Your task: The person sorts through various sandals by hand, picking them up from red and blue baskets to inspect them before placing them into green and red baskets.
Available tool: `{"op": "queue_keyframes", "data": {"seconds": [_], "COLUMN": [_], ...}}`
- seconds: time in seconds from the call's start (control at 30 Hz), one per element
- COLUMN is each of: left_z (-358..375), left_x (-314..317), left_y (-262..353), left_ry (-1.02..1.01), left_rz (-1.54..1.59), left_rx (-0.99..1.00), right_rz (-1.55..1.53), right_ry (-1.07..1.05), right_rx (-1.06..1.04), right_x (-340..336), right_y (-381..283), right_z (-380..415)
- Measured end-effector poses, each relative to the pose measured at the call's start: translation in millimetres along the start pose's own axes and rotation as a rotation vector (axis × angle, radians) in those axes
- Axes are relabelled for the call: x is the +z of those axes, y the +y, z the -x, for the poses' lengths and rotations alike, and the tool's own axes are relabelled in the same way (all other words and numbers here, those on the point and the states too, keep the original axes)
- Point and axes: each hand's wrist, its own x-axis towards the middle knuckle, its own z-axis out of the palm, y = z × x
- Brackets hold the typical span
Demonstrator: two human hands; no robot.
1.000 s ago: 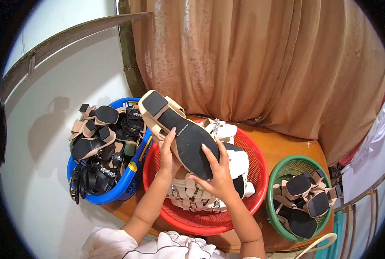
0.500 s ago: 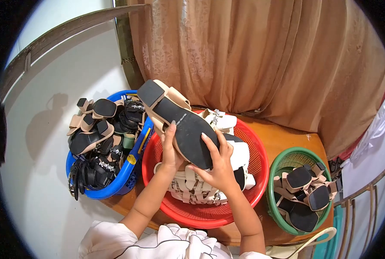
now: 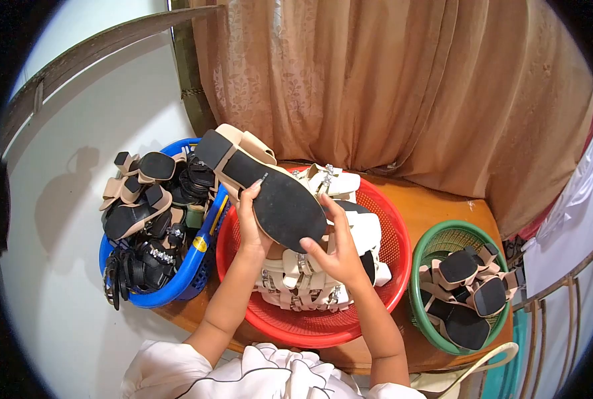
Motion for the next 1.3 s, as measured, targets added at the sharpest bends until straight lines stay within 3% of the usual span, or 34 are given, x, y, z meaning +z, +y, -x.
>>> {"op": "queue_keyframes", "data": {"seconds": [0.1, 0.2, 0.3, 0.4, 0.67, 0.93, 1.07, 1.17, 1.23, 1.3], "left_z": [1.8, -4.9, -2.3, -6.1, 21.0, 26.1, 32.9, 46.4, 54.6, 68.8], "left_x": [-2.1, -8.5, -2.4, -9.3, 10.5, 13.3, 16.5, 32.6, 43.8, 60.2], "left_y": [14.0, 9.8, 3.7, -4.1, 3.8, -1.7, -16.7, -25.0, -31.0, -41.0], "left_ry": [-0.12, -0.145, -0.04, -0.11, -0.277, -0.368, -0.414, -0.494, -0.582, -0.619], "left_rz": [0.122, 0.128, 0.016, 0.02, -0.048, -0.068, -0.146, -0.175, -0.137, -0.223], "left_rx": [-0.151, -0.159, -0.033, 0.003, -0.075, -0.052, -0.016, 0.006, -0.189, -0.263], "right_rz": [-0.118, -0.17, -0.187, -0.133, -0.02, -0.129, -0.214, -0.236, -0.287, -0.347], "right_ry": [0.004, -0.009, -0.018, -0.025, -0.014, -0.065, -0.092, 0.002, 0.115, 0.237], "right_rx": [0.052, 0.099, 0.102, 0.057, 0.068, 0.042, 0.221, 0.218, 0.221, 0.217], "right_x": [-1.7, -1.5, -0.6, -0.9, -3.4, -19.1, -31.5, -44.9, -56.3, -64.3], "right_y": [3.7, 4.5, 8.7, 12.6, 1.6, -4.1, -22.4, -29.4, -39.9, -49.4], "right_z": [1.1, 1.5, 1.1, 0.1, 3.7, 0.9, 8.5, 28.9, 47.4, 67.0]}}
